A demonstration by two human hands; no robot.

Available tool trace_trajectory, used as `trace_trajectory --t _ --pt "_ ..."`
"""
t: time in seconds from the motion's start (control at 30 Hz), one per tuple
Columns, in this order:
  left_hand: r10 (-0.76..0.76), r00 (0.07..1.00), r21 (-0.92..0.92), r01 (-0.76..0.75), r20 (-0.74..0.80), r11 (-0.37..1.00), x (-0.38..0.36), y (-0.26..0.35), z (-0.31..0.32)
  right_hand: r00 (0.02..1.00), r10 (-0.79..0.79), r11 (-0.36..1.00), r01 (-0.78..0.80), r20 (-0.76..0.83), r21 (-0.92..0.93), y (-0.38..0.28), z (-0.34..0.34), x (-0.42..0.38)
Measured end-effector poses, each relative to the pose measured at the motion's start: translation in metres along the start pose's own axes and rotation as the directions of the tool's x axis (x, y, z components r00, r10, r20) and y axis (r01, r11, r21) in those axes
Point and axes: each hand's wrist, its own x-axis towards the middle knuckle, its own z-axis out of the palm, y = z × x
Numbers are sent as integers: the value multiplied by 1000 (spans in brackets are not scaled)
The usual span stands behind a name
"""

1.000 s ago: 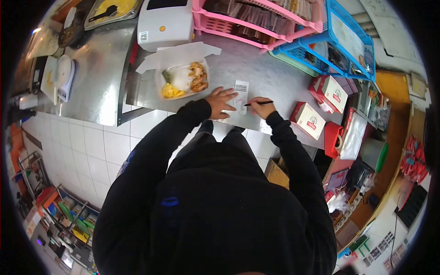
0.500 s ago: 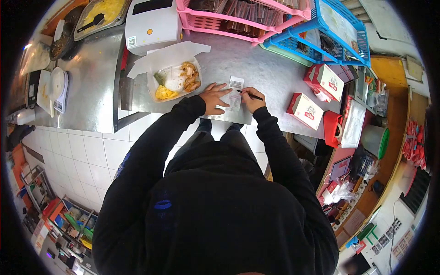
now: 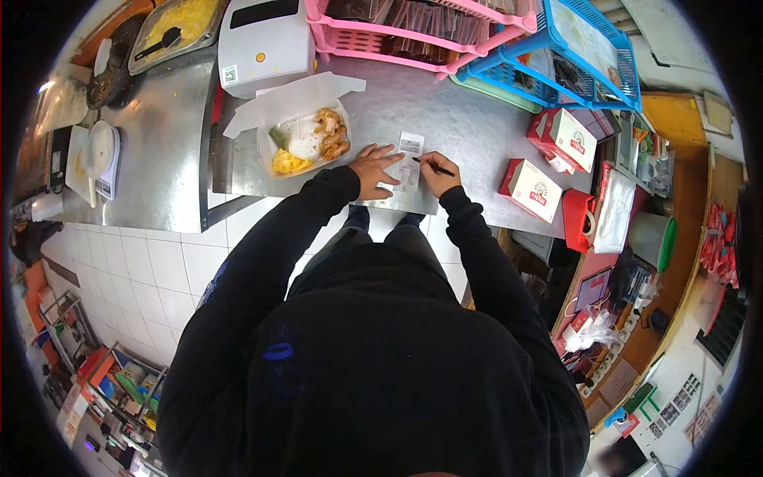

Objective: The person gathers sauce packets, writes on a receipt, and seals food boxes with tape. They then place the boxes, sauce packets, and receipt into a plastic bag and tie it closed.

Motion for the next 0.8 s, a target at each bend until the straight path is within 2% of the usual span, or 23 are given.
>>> trace_trajectory --t 0.03,0.13,0.17,0.27,0.4,0.7,0.8 --pt "1 1000 -3 -1 -3 1000 0 0 0 1000 -29 1000 29 -3 -3 0 1 -1" --pt "-6 1000 -8 6 -4 1000 0 1 1 991 -60 997 53 117 64 -13 0 -10" --pt "-11 1000 -9 11 -4 1000 0 2 1 987 3 1000 -5 162 13 -19 -2 -14" --pt "-31 1000 2 31 2 1000 0 4 2 980 112 991 -123 166 58 -20 -4 -19" --pt "-58 998 0 58 18 998 1 7 0 992 63 981 -82 111 174 -3 -1 -16" --pt "-68 997 -8 69 42 998 2 8 0 995 76 997 -75 60 -10 -3 -3 -16" --pt "-63 997 -4 64 44 998 2 7 0 994 47 999 -45 103 -15 -3 -5 -22"
